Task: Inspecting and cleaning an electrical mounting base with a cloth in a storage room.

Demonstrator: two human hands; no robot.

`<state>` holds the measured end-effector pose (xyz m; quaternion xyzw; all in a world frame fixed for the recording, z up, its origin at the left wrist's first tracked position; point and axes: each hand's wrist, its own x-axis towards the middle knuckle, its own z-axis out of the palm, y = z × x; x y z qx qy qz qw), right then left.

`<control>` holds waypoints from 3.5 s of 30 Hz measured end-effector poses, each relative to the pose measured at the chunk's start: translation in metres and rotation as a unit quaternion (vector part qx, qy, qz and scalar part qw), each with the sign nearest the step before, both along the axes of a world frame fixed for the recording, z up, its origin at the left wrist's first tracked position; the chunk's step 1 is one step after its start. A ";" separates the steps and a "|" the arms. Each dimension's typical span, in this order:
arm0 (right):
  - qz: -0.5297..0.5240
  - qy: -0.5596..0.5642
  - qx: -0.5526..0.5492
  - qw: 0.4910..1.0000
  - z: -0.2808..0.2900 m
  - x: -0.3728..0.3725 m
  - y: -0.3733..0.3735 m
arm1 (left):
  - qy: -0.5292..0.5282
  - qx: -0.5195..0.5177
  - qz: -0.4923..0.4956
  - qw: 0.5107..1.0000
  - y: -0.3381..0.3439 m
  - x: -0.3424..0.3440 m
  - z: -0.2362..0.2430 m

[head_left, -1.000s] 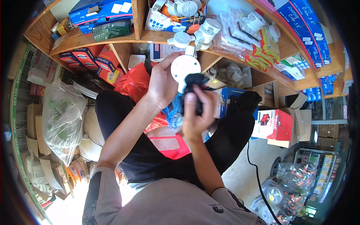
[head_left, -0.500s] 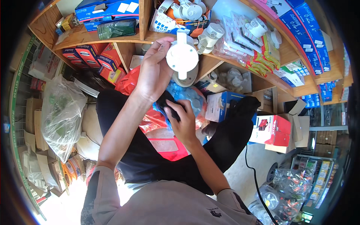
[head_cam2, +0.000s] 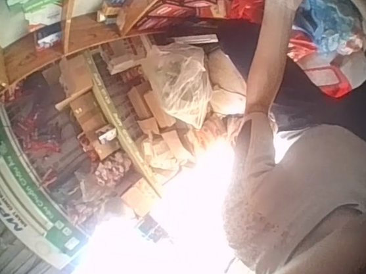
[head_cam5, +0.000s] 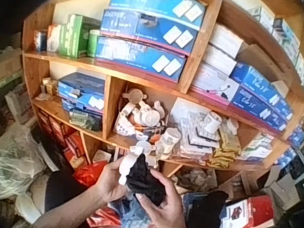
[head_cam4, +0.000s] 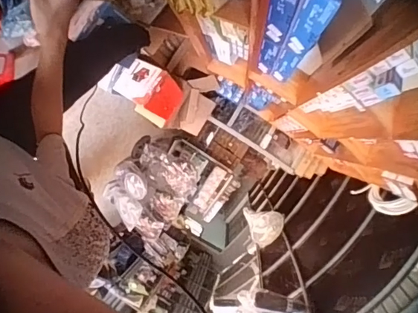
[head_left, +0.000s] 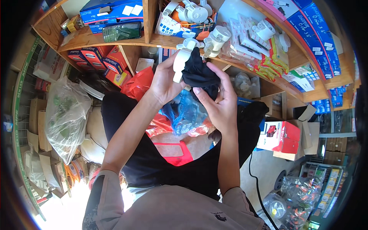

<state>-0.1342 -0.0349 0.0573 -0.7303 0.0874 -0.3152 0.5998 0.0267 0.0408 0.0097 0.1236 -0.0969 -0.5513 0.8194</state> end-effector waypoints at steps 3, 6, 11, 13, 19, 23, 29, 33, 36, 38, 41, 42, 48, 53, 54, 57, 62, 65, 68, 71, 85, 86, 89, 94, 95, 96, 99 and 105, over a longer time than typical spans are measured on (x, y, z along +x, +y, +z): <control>-0.056 0.060 -0.120 0.989 0.008 -0.004 0.001 | 0.009 -0.006 -0.038 0.999 0.001 -0.007 0.011; -0.111 0.063 -0.027 0.992 0.005 -0.012 0.008 | -0.014 -0.018 -0.064 0.998 0.000 -0.010 0.008; -0.186 0.020 -0.213 0.959 -0.003 -0.008 0.002 | -0.117 0.138 -0.028 0.983 -0.008 -0.028 0.004; -0.168 0.080 -0.310 0.932 0.006 -0.006 0.004 | -0.156 0.229 -0.026 0.960 -0.008 -0.036 0.005; -0.109 0.087 -0.091 0.986 0.005 -0.013 -0.002 | -0.254 0.187 -0.104 0.943 0.006 -0.042 0.006; -0.094 0.164 -0.303 0.934 0.008 -0.016 -0.009 | -0.339 0.187 -0.086 0.918 0.010 -0.038 0.011; -0.073 0.066 -0.398 0.912 0.015 -0.024 -0.001 | -0.129 0.191 -0.056 0.971 0.012 -0.043 0.023; -0.077 0.040 -0.442 0.893 0.010 -0.033 -0.014 | -0.107 0.189 -0.111 0.970 0.007 -0.040 0.022; -0.120 0.019 -0.376 0.918 -0.002 -0.032 -0.015 | -0.188 0.181 -0.090 0.961 0.001 -0.049 0.025; -0.124 0.033 -0.369 0.920 -0.007 -0.027 -0.009 | -0.308 0.199 -0.036 0.930 0.001 -0.044 0.012; -0.134 0.060 -0.356 0.923 -0.014 -0.027 -0.009 | -0.388 0.219 -0.046 0.894 -0.004 -0.040 0.012; -0.121 0.066 -0.362 0.922 -0.013 -0.029 -0.011 | -0.341 0.244 -0.072 0.905 -0.003 -0.042 0.015; -0.043 0.116 -0.531 0.838 0.025 -0.034 -0.023 | -0.169 0.219 -0.175 0.945 0.009 -0.019 0.015; 0.022 0.070 -0.544 0.836 0.024 -0.038 -0.033 | -0.217 0.168 -0.246 0.929 0.014 -0.022 0.016; 0.032 0.091 -0.537 0.838 0.018 -0.040 -0.036 | -0.219 0.195 -0.281 0.914 0.013 -0.020 0.011; 0.031 0.108 -0.521 0.846 0.001 -0.041 -0.039 | -0.273 0.240 -0.261 0.894 0.010 -0.033 0.001; -0.043 0.102 -0.455 0.883 -0.037 -0.039 -0.029 | -0.353 0.305 -0.201 0.862 0.001 -0.045 0.011; -0.103 0.113 -0.379 0.913 -0.049 -0.042 -0.013 | -0.358 0.356 -0.213 0.837 -0.004 -0.050 0.024; -0.140 0.131 -0.311 0.931 -0.051 -0.040 -0.004 | -0.406 0.320 -0.190 0.835 -0.005 -0.047 0.008; -0.158 0.129 -0.322 0.924 -0.059 -0.038 -0.007 | -0.393 0.334 -0.155 0.843 -0.007 -0.050 0.003; -0.083 0.259 0.161 0.949 -0.064 -0.038 -0.018 | -0.702 0.366 0.038 0.610 -0.006 -0.065 -0.027; -0.049 0.255 0.212 0.942 -0.064 -0.039 -0.024 | -0.680 0.368 0.053 0.631 -0.006 -0.066 -0.023; -0.039 0.272 0.221 0.936 -0.063 -0.037 -0.033 | -0.698 0.339 0.118 0.620 -0.008 -0.065 -0.031; 0.026 0.219 0.356 0.908 -0.078 -0.046 -0.047 | -0.731 0.271 0.240 0.578 -0.014 -0.070 -0.034; 0.008 0.191 0.389 0.901 -0.077 -0.043 -0.042 | -0.748 0.246 0.295 0.540 -0.016 -0.070 -0.034; -0.010 0.162 0.419 0.893 -0.076 -0.041 -0.037 | -0.724 0.252 0.280 0.578 -0.017 -0.066 -0.036; 0.021 0.159 0.321 0.933 -0.053 -0.032 -0.030 | -0.560 0.276 0.149 0.767 -0.020 -0.040 -0.032; -0.068 0.121 -0.451 0.882 0.014 -0.046 -0.044 | -0.346 0.206 -0.177 0.898 -0.013 -0.024 -0.032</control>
